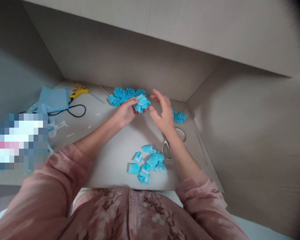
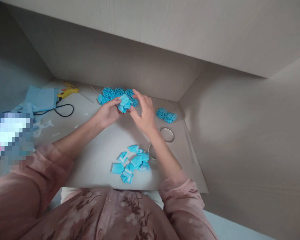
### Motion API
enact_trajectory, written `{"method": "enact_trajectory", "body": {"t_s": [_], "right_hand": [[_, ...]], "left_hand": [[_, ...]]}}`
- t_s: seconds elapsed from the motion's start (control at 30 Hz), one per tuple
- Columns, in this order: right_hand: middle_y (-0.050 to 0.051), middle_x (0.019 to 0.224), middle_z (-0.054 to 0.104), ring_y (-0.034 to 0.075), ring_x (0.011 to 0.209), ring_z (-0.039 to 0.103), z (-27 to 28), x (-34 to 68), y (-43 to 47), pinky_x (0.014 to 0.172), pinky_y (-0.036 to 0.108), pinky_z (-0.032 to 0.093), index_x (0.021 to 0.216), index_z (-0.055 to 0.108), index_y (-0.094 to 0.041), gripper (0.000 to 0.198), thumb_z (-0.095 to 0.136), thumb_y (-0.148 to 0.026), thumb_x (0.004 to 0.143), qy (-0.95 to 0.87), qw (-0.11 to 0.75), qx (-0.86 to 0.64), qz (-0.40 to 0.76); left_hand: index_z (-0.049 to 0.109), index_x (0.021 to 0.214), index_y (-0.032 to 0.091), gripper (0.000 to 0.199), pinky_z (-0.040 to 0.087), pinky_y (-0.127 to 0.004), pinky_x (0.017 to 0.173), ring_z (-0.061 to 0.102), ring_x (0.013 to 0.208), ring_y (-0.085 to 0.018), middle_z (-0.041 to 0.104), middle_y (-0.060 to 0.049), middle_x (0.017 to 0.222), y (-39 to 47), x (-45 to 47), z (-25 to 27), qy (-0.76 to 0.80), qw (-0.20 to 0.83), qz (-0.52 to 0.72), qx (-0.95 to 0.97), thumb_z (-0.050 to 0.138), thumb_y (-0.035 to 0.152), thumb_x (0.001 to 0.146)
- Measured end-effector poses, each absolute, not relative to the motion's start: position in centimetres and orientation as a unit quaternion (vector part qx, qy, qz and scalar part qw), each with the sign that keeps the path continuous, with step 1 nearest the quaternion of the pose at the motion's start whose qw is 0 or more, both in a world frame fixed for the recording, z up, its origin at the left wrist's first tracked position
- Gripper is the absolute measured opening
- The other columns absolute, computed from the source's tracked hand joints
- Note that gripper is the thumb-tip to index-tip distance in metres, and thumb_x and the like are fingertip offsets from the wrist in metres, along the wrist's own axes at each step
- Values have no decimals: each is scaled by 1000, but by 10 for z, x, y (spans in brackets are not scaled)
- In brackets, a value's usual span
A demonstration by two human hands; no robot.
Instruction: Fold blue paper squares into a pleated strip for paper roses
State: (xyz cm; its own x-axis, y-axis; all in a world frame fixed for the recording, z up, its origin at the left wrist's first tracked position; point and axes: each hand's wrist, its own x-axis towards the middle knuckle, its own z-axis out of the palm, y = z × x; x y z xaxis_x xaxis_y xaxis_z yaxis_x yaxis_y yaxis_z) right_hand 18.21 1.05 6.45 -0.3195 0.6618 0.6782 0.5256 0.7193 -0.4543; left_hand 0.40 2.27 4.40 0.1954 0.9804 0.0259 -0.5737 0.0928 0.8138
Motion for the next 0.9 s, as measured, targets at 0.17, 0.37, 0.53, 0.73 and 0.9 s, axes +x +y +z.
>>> {"method": "enact_trajectory", "body": {"t_s": [0.17, 0.37, 0.53, 0.73, 0.9], "right_hand": [[5, 145, 58, 27, 137, 51, 70, 197, 18, 114, 50, 43, 144, 50, -31, 57, 55, -21, 88, -816, 446, -344, 129], [3, 139, 64, 26, 133, 54, 73, 193, 14, 114, 49, 42, 134, 60, -32, 55, 61, -17, 80, -859, 376, -311, 153], [3, 122, 73, 26, 122, 62, 71, 192, 17, 110, 48, 45, 114, 71, -28, 35, 62, -20, 81, -850, 389, -319, 155], [3, 111, 77, 23, 107, 70, 64, 198, 28, 101, 42, 52, 108, 72, -26, 29, 65, -45, 87, -750, 482, -387, 235], [4, 110, 77, 22, 107, 71, 64, 199, 29, 101, 41, 53, 107, 71, -25, 39, 66, -56, 85, -721, 499, -387, 284]], "left_hand": [[66, 90, 19, 14, 57, -42, 82, 67, 72, -21, 71, -5, 79, 23, 3, 45, 255, 746, 532, 309, 65, 28, 80], [65, 85, 19, 11, 55, -35, 65, 57, 55, -16, 64, -2, 64, 18, 8, 44, 256, 775, 489, 309, 67, 26, 77], [65, 85, 19, 18, 51, -31, 60, 59, 57, -15, 65, -2, 68, 18, 11, 44, 274, 752, 491, 344, 68, 36, 83], [65, 96, 21, 50, 53, -32, 74, 66, 74, -18, 69, -5, 80, 18, 11, 40, 292, 671, 527, 433, 64, 68, 83], [64, 114, 24, 55, 50, -31, 89, 66, 104, -19, 70, -5, 111, 17, 10, 38, 282, 572, 590, 495, 84, 52, 71]]}}
